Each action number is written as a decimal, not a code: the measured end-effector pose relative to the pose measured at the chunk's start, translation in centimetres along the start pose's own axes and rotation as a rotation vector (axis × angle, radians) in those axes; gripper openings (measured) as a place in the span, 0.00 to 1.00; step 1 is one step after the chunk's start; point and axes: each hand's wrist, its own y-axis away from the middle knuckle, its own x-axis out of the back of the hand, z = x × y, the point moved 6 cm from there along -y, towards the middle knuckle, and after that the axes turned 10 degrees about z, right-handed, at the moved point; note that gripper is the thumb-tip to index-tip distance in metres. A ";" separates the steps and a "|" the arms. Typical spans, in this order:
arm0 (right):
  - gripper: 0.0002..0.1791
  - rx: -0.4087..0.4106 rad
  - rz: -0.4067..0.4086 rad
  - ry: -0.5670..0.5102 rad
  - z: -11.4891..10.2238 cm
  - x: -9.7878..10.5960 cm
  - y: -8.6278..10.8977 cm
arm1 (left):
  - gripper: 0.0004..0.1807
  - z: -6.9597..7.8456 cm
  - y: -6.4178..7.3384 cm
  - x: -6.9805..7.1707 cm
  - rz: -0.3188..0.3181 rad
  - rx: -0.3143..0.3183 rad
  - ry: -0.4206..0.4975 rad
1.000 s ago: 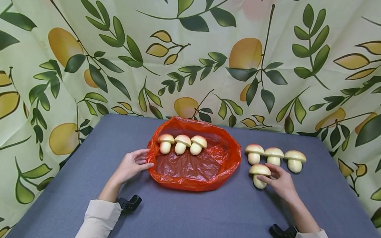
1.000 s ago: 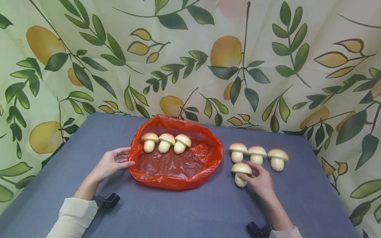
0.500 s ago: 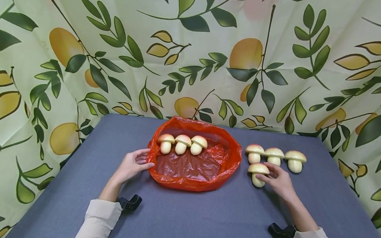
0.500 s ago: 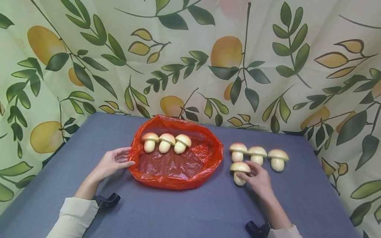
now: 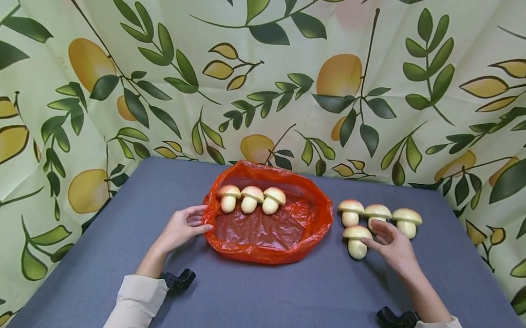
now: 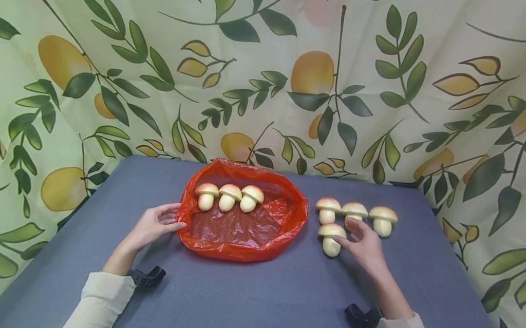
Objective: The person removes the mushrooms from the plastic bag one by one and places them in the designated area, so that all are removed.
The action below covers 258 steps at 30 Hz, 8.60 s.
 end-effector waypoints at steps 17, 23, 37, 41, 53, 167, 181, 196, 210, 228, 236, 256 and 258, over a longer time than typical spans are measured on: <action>0.30 0.187 0.040 -0.178 -5.0 -0.2 0.2 | 0.32 0.2 0.1 0.0 -0.001 0.013 0.011; 0.29 0.167 -0.037 -0.212 -6.8 -2.2 -0.2 | 0.31 0.0 -0.1 0.0 0.002 0.006 0.006; 0.26 0.184 -0.122 -0.304 -9.2 -7.0 -1.2 | 0.31 0.0 0.0 0.0 0.000 0.003 0.017; 0.26 0.176 -0.137 -0.335 -9.5 -7.9 -1.5 | 0.31 0.0 -0.1 0.0 0.001 0.008 0.018; 0.26 0.113 -0.205 -0.346 -9.8 -11.5 -2.6 | 0.31 -0.2 -0.1 -0.2 0.002 0.002 0.002; 0.26 -0.202 -0.125 -0.683 -10.3 -15.2 -3.7 | 0.31 -0.1 0.1 -0.3 0.002 -0.001 -0.001; 0.27 -0.118 -0.193 -0.639 -10.3 -12.8 -2.6 | 0.31 0.0 0.0 -0.5 -0.005 -0.003 0.002; 0.29 -0.084 -0.223 -0.600 -9.3 -11.2 -1.3 | 0.31 0.0 0.2 -0.4 -0.005 0.002 -0.003; 0.28 -0.072 -0.198 -0.641 -8.4 -9.0 -0.8 | 0.32 0.1 0.1 -0.5 -0.012 -0.004 -0.006; 0.29 -0.027 -0.156 -0.588 -7.2 -6.0 -0.4 | 0.31 0.0 0.1 -0.4 -0.006 -0.005 -0.006; 0.29 -0.024 -0.149 -0.544 -6.4 -4.2 -0.2 | 0.31 -0.1 0.0 -0.5 -0.009 -0.005 0.003; 0.21 -0.017 -0.113 -0.638 -3.5 -0.9 0.3 | 0.31 -0.1 0.0 -0.5 -0.007 0.006 -0.004; 0.21 -0.011 -0.108 -0.647 -3.2 -0.6 0.3 | 0.31 -0.1 0.0 -0.4 -0.008 0.013 -0.002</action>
